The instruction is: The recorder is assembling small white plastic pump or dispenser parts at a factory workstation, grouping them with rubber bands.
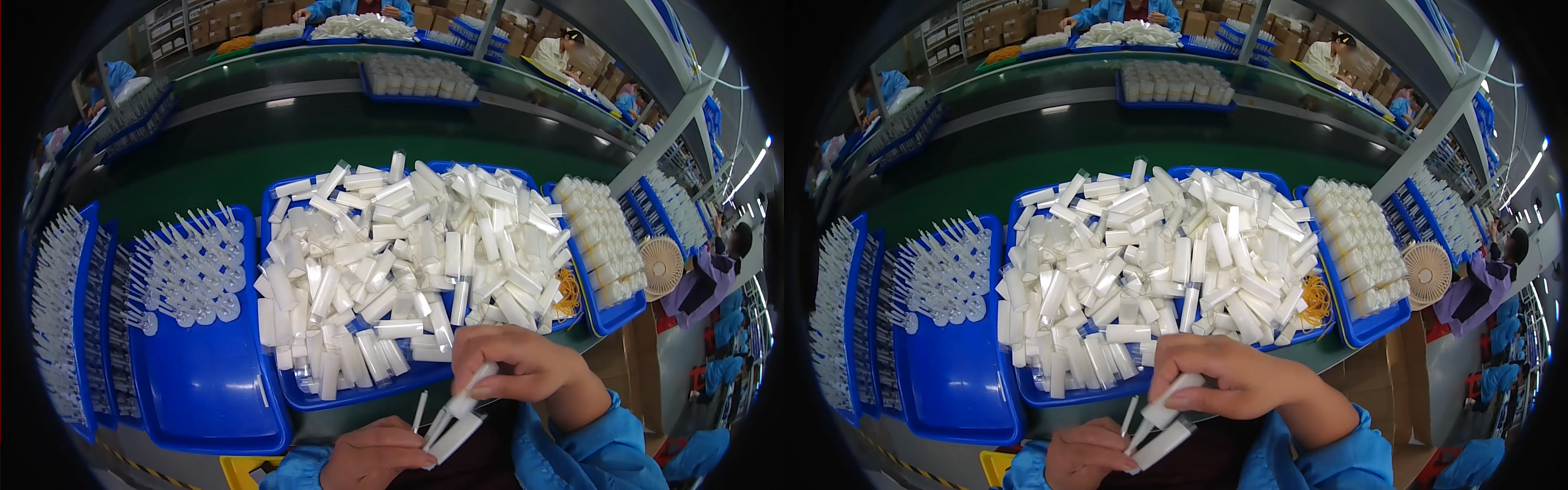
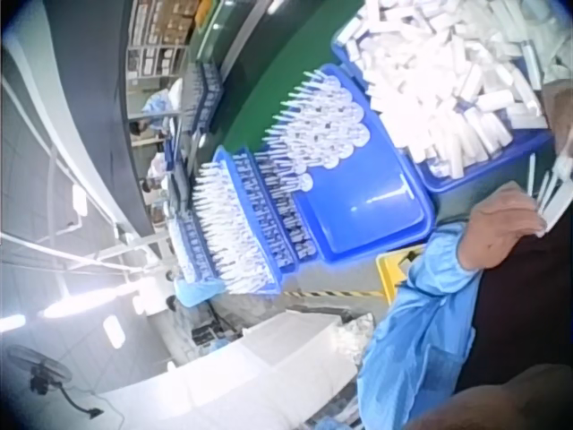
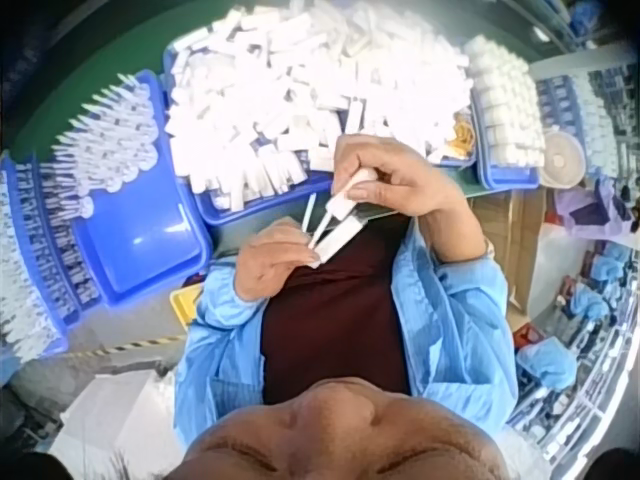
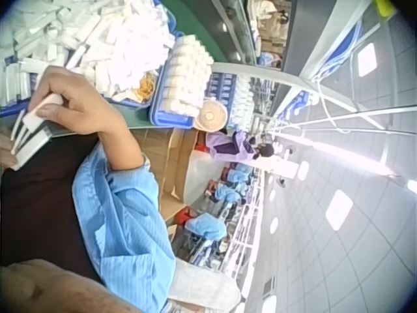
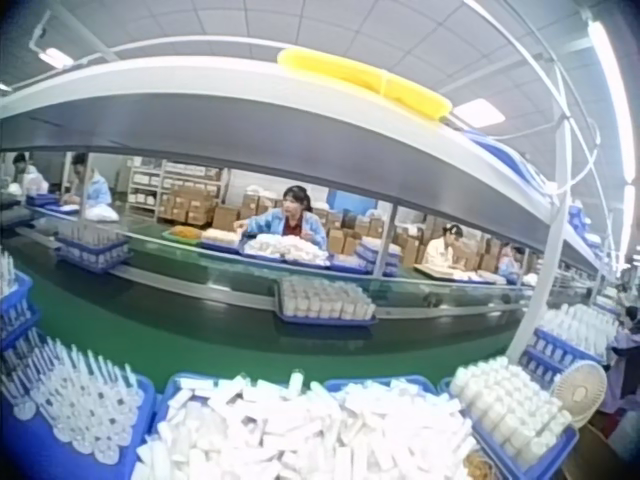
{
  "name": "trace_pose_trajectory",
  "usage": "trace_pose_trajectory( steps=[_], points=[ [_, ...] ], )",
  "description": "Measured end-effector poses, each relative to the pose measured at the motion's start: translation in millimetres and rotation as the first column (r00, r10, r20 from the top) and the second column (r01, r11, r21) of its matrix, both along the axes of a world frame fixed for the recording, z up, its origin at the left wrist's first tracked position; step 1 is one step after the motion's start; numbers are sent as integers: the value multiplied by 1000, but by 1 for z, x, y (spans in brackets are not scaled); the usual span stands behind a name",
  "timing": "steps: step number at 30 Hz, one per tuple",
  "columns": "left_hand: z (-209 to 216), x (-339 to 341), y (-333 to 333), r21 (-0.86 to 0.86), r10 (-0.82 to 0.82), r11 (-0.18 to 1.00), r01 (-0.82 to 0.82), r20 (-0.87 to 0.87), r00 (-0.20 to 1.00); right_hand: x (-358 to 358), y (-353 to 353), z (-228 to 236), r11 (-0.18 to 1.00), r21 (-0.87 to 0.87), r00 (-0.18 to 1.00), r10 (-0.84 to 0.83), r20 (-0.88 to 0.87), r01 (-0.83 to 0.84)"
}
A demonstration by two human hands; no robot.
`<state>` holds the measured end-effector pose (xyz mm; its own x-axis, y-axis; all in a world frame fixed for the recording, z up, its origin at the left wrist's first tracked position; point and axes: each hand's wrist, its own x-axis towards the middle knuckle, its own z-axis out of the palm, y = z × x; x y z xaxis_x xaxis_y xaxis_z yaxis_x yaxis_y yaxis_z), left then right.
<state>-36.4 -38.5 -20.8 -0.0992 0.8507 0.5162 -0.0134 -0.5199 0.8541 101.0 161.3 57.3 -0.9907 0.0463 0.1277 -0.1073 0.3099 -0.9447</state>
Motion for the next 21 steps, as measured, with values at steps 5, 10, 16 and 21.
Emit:
trace_pose_trajectory(
  steps=[5,10,16,21],
  points=[
    [9,0,5,39,-61,997,60,28,998,4,-5,6,996,68,998,54,29,-56],
    [2,12,-9,20,0,1000,-2,81,997,3,-14,7,988,-17,988,156,-1,-156],
    [2,4,-10,-16,136,990,-138,-94,986,0,-16,13,971,151,982,187,12,-186],
    [4,4,-11,-15,187,982,-189,-105,977,-3,-23,15,973,48,973,226,44,-228]
  ],
)
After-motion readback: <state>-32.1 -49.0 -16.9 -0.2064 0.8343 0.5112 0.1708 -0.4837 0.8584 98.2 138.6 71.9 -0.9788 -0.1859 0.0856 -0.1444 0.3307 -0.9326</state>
